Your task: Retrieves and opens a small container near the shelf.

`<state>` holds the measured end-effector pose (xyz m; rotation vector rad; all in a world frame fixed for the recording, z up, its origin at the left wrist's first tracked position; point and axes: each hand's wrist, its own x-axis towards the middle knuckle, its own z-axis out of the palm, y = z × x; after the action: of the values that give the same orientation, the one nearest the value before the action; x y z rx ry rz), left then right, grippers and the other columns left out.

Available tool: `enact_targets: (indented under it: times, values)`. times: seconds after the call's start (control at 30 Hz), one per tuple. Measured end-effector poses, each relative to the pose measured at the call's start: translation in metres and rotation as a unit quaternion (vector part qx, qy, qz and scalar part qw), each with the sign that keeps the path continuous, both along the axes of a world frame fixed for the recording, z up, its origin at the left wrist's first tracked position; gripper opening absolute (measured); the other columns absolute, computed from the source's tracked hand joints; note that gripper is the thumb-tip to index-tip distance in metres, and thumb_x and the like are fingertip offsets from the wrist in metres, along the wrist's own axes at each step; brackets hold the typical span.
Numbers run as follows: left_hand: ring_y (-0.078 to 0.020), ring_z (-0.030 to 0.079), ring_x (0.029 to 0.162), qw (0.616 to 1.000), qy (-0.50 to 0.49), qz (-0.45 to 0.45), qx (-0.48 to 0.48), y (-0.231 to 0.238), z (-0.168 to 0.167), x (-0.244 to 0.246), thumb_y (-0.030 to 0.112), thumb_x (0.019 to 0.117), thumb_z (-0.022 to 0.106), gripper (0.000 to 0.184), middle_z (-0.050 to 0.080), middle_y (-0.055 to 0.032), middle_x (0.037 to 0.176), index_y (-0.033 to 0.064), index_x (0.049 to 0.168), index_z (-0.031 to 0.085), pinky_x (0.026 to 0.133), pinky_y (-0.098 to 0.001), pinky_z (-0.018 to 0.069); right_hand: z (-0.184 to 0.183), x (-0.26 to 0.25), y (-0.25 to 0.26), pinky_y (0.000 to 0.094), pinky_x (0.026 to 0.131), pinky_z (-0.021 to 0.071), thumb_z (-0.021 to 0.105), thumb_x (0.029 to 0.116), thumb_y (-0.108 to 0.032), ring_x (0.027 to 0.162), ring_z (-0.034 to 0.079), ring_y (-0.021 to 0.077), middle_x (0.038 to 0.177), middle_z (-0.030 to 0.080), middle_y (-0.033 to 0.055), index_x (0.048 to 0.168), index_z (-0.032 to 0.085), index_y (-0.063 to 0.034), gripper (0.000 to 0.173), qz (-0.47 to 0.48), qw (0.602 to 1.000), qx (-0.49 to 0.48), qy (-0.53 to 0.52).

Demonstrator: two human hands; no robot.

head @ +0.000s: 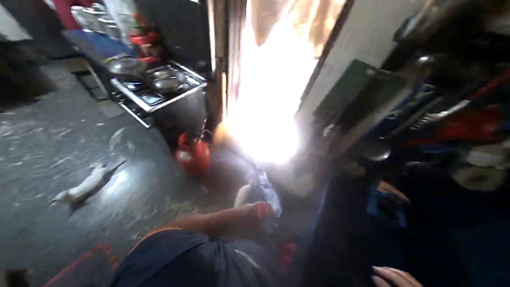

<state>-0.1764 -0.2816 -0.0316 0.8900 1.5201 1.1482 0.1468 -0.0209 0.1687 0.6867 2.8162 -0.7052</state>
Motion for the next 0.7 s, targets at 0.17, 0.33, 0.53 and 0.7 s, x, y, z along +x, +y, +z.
enact_targets:
  times: [0.17, 0.33, 0.53, 0.7]
  values:
    - [-0.0204, 0.063, 0.099, 0.996, 0.059, -0.051, -0.031, -0.007, 0.031, 0.016, 0.014, 0.1019, 0.058, 0.038, 0.065, -0.0148, 0.115, 0.0055, 0.138, 0.053, 0.088, -0.0441, 0.0532, -0.107, -0.111, -0.089, 0.0542, 0.109, 0.0485, 0.073, 0.0936, -0.035, 0.130, 0.059, 0.0373, 0.141, 0.060, 0.0219, 0.140, 0.063, -0.0051, 0.056, 0.112, 0.970, -0.026, 0.213]
    - [-0.0125, 0.057, 0.083, 0.999, -0.040, 0.008, -0.031, -0.009, 0.052, 0.015, 0.004, 0.1023, 0.053, 0.026, 0.060, -0.0108, 0.098, -0.0031, 0.127, 0.055, 0.075, -0.0314, 0.0501, -0.146, -0.167, -0.116, 0.0559, 0.091, 0.0580, 0.075, 0.0884, -0.045, 0.112, 0.069, 0.0378, 0.128, 0.068, 0.0200, 0.135, 0.069, -0.0145, 0.056, 0.196, 0.938, 0.049, 0.282]
    - [-0.0134, 0.058, 0.085, 0.987, -0.111, 0.085, -0.076, -0.040, 0.016, -0.009, 0.026, 0.1075, 0.047, 0.030, 0.062, -0.0061, 0.099, 0.0083, 0.130, 0.057, 0.077, -0.0360, 0.0503, -0.151, -0.205, -0.133, 0.0534, 0.091, 0.0585, 0.072, 0.0931, -0.032, 0.108, 0.071, 0.0361, 0.118, 0.073, 0.0177, 0.128, 0.073, -0.0099, 0.041, 0.248, 0.929, 0.025, 0.272]
    - [-0.0068, 0.053, 0.068, 0.971, -0.179, 0.146, -0.059, -0.084, 0.039, -0.051, 0.046, 0.1075, 0.042, 0.039, 0.057, 0.0018, 0.082, 0.0120, 0.110, 0.061, 0.063, -0.0271, 0.0465, -0.145, -0.250, -0.168, 0.0535, 0.108, 0.0492, 0.076, 0.0904, -0.036, 0.130, 0.059, 0.0382, 0.141, 0.060, 0.0238, 0.138, 0.064, -0.0022, 0.059, 0.221, 0.928, -0.060, 0.294]
